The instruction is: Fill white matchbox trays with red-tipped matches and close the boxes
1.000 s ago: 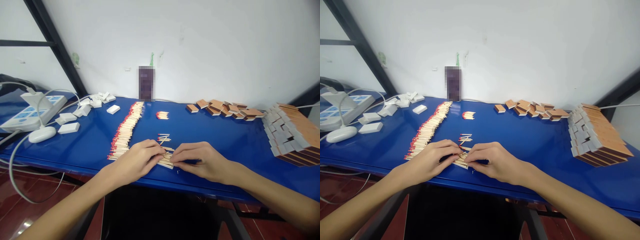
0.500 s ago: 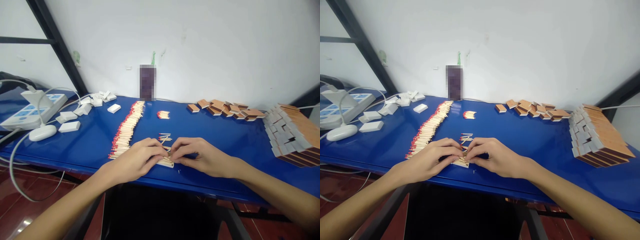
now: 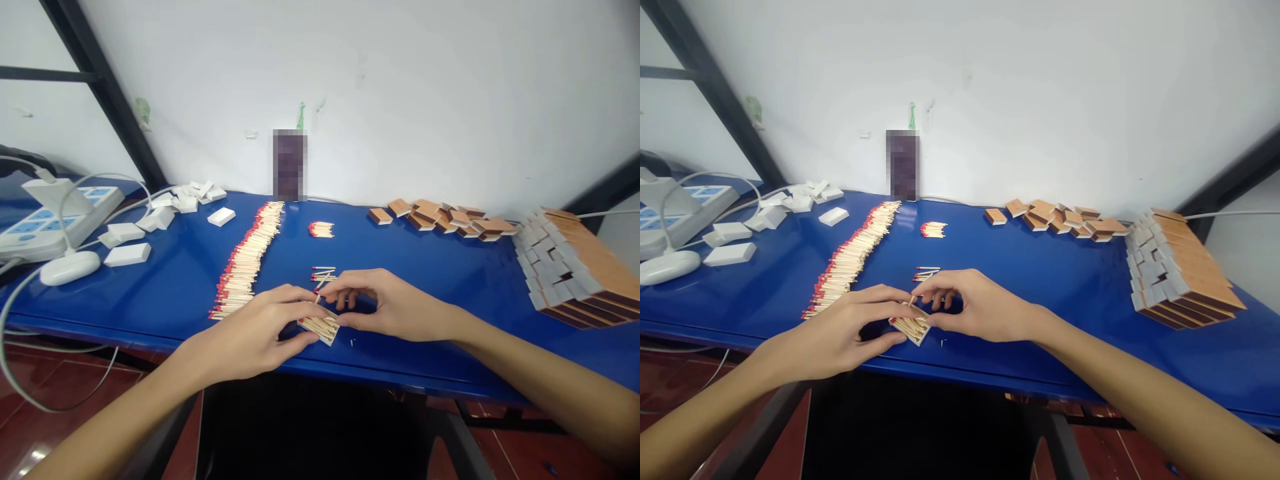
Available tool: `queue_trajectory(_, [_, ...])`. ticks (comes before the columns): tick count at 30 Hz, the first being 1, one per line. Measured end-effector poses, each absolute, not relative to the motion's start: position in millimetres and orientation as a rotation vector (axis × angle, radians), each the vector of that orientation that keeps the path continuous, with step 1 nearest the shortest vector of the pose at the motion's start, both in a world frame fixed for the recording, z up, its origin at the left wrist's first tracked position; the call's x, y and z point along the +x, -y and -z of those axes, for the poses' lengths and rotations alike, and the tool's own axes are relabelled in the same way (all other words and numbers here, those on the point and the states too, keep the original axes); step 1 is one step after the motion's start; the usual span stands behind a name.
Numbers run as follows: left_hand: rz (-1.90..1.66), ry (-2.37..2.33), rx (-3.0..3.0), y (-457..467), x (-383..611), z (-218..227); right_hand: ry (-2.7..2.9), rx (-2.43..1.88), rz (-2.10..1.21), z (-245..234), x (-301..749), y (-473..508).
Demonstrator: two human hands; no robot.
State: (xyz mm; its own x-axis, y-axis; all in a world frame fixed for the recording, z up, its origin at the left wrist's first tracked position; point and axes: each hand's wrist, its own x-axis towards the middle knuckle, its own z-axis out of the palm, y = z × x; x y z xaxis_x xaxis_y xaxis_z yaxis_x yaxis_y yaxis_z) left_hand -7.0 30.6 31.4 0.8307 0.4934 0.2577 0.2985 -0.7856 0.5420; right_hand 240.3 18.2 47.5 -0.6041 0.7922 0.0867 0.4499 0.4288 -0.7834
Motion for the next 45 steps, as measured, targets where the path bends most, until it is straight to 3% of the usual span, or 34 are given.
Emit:
queue_trajectory(20, [-0.651,-0.621,2.798,-20.7,-9.9,-18.4,2.463,-0.897,-0.608,-41.1,239.0,-2.3])
queue_trajectory(37, [-0.77,-0.81,2.668,-3.0,-2.5,-10.1,2.302,-1.088,-0.794,-41.9,229.4,0.8])
queue_trajectory(45, [-0.86,-0.761,2.586,-4.4,-2.1,-3.4,2.296,-1.164,-0.72,-44.1,224.7,4.1])
